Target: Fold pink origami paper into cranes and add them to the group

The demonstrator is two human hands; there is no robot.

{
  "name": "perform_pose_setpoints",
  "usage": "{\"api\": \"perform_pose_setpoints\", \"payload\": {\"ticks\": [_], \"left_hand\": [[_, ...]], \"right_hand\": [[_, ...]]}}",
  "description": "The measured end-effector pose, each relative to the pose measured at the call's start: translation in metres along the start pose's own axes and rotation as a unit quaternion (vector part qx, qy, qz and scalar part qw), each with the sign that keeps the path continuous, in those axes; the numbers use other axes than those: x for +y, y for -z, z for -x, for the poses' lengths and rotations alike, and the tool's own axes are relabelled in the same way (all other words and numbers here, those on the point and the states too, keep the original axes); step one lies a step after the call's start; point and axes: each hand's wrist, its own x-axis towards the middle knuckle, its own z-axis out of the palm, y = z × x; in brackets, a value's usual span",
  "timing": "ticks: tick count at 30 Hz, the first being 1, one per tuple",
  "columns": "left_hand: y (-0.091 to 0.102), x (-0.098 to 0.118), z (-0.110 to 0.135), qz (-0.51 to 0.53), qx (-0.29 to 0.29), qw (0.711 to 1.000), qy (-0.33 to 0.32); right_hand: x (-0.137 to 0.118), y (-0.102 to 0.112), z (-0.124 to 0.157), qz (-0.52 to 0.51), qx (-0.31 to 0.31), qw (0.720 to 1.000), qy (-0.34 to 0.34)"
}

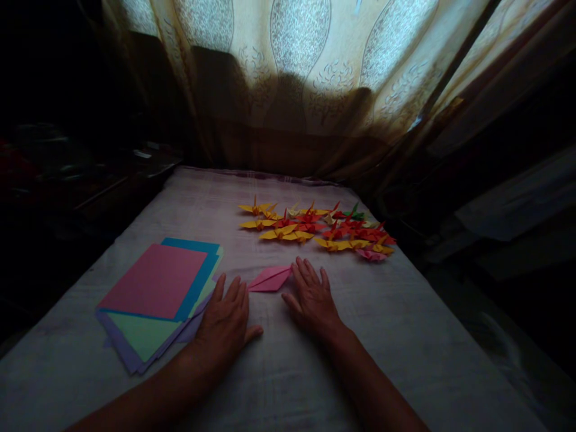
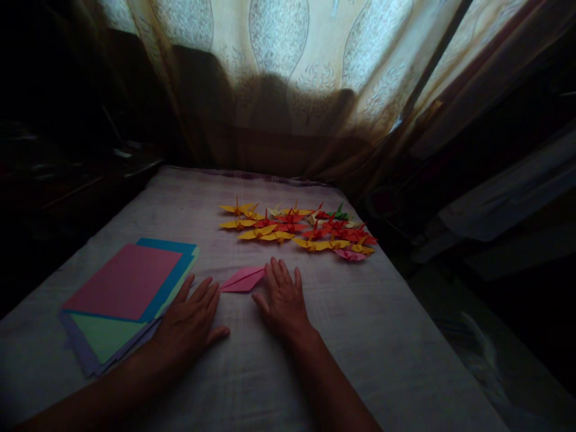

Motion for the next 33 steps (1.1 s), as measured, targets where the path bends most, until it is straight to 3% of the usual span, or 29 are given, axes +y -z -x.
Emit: {"api": "perform_pose_setpoints", "payload": {"ticks": [3, 6, 8, 16, 22, 26, 33], "left_hand": [[-0.002, 0.003, -0.002, -0.019, -0.003, 1.0, -0.001], [-0.006, 0.003, -0.002, -0.02, 0.008, 1.0, 0.0], [-0.008, 0.002, -0.001, -0.01, 0.015, 1.0, 0.005], [-0.008, -0.003, 0.001, -0.006, 0.007, 1.0, -0.003], [-0.001, -0.008, 0.0, 0.025, 0.023, 0.999, 0.009], [0.004, 0.0, -0.002, 0.023, 0.039, 0.999, 0.013], [0.011, 0.013, -0.025, 0.027, 0.029, 0.997, -0.065]], "right_hand": [[-0.012, -0.001, -0.003, -0.008, 0.026, 0.997, 0.078], [-0.024, -0.003, -0.007, -0.037, -0.026, 0.985, 0.166], [-0.026, -0.003, -0.009, -0.049, -0.051, 0.981, 0.18], [0.001, 0.004, -0.006, -0.022, -0.081, 0.996, 0.033], [-0.001, 0.001, -0.003, -0.026, -0.025, 0.999, 0.024], [-0.003, -0.002, 0.006, -0.023, 0.032, 0.999, 0.011], [-0.006, 0.003, 0.023, -0.025, 0.075, 0.997, 0.01]]}}
